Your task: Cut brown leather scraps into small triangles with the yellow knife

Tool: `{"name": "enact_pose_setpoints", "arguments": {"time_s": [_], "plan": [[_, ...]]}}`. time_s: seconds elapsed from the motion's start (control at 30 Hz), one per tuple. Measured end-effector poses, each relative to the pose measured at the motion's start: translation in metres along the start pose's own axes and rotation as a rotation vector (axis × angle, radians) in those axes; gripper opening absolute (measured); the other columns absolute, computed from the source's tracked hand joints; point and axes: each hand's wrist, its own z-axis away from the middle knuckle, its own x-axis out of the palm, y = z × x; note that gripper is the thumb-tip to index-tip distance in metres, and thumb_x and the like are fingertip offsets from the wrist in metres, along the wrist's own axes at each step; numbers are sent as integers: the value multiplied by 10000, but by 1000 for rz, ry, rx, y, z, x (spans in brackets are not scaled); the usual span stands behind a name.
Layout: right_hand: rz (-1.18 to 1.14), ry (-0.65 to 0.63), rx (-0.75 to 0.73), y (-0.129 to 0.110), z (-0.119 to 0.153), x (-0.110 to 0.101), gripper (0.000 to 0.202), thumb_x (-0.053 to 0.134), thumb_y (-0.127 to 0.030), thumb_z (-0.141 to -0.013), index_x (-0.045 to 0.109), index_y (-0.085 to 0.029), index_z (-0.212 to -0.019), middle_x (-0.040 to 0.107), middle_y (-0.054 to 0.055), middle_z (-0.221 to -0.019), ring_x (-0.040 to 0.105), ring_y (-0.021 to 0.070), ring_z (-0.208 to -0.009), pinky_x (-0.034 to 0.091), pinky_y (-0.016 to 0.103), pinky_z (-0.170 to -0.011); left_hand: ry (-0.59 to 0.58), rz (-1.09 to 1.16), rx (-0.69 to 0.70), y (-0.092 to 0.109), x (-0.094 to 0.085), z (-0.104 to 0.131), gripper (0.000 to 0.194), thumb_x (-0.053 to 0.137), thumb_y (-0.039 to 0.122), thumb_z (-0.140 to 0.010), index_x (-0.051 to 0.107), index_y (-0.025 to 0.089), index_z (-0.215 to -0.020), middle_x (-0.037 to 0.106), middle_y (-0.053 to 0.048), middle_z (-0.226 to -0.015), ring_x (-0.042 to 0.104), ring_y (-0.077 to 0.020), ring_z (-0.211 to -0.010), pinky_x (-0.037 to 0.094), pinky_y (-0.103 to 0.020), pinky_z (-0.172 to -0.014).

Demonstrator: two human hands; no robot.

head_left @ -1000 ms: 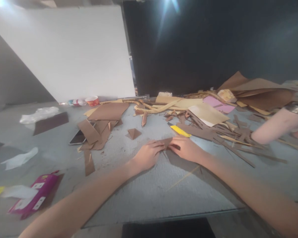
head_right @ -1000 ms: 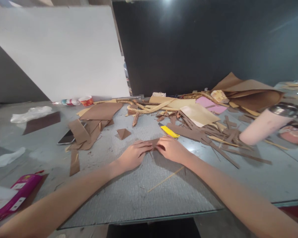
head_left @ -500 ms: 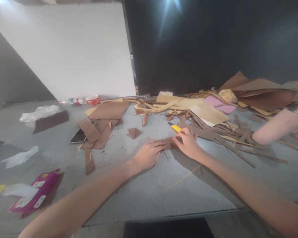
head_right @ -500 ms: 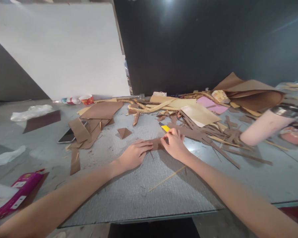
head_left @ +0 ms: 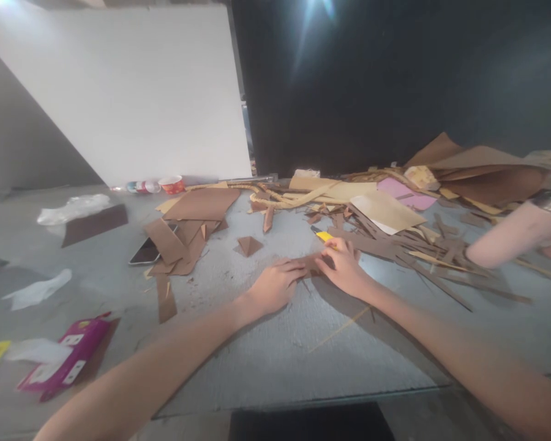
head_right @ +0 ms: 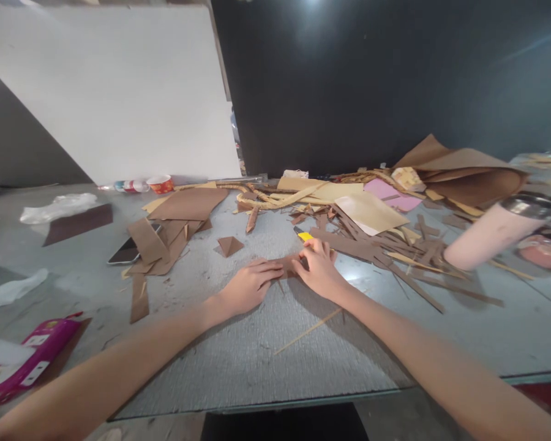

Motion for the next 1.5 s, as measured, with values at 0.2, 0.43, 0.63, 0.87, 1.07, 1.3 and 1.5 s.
{"name": "enact_pose_setpoints", "arguments": {"time_s": [0.2, 0.43, 0.63, 0.87, 1.07, 1.3, 1.5], "plan": [[-105, 65, -59, 1, -4, -7, 210, 615, -318, -1050, 776, -248, -935, 704, 112, -1151, 601, 318, -1109, 383, 486, -923, 12, 8, 7, -1, 1, 0, 431, 485, 61, -1016, 767, 202, -1309, 758, -88, -1387, 705, -257, -1284, 591, -476, -1108], [-114, 42, -218, -1, -5, -19, 174, 692, -259, -1019, 820, -276, -902, 729, 74, -1099, 605, 305, -1090, 375, 480, -931, 17, 22, 22, 1, -2, -1, 452, 475, 47, -1008, 767, 215, -1310, 749, -86, -1399, 709, -250, -1273, 590, -468, -1107], [-30, -57, -499, -15, -3, -33, 258, 632, -216, -1056, 796, -257, -861, 710, 88, -1184, 552, 305, -1151, 387, 497, -989, 20, 43, 9, 0, 0, 0, 468, 482, 48, -1006, 748, 241, -1339, 747, -66, -1393, 701, -227, -1299, 578, -442, -1144], [16, -128, -593, -14, -6, -36, 260, 622, -180, -1050, 786, -238, -857, 705, 103, -1209, 549, 313, -1187, 406, 500, -985, 39, 43, -51, -1, 3, 2, 475, 484, 43, -979, 730, 205, -1352, 729, -98, -1429, 694, -252, -1327, 586, -475, -1152], [-13, -125, -496, -11, -6, -34, 194, 597, -248, -1072, 764, -249, -971, 694, 97, -1182, 588, 296, -1139, 391, 493, -973, 31, 42, -64, 0, 1, 2, 432, 503, 41, -973, 740, 205, -1295, 746, -106, -1376, 711, -256, -1279, 609, -473, -1113], [107, 48, -127, 7, -5, -14, 195, 649, -358, -1021, 752, -223, -1117, 556, 189, -1394, 490, 415, -1272, 422, 567, -993, 33, 27, -62, 1, 1, 1, 350, 524, 35, -982, 771, 176, -1185, 767, -106, -1334, 728, -260, -1247, 615, -457, -1094], [29, -16, -103, 8, -5, -6, 174, 634, -386, -1033, 725, -238, -1037, 565, 155, -1406, 517, 389, -1282, 437, 549, -997, 47, 23, -53, 2, 1, 0, 354, 508, 39, -985, 772, 181, -1172, 778, -98, -1301, 736, -250, -1210, 624, -449, -1073]]}}
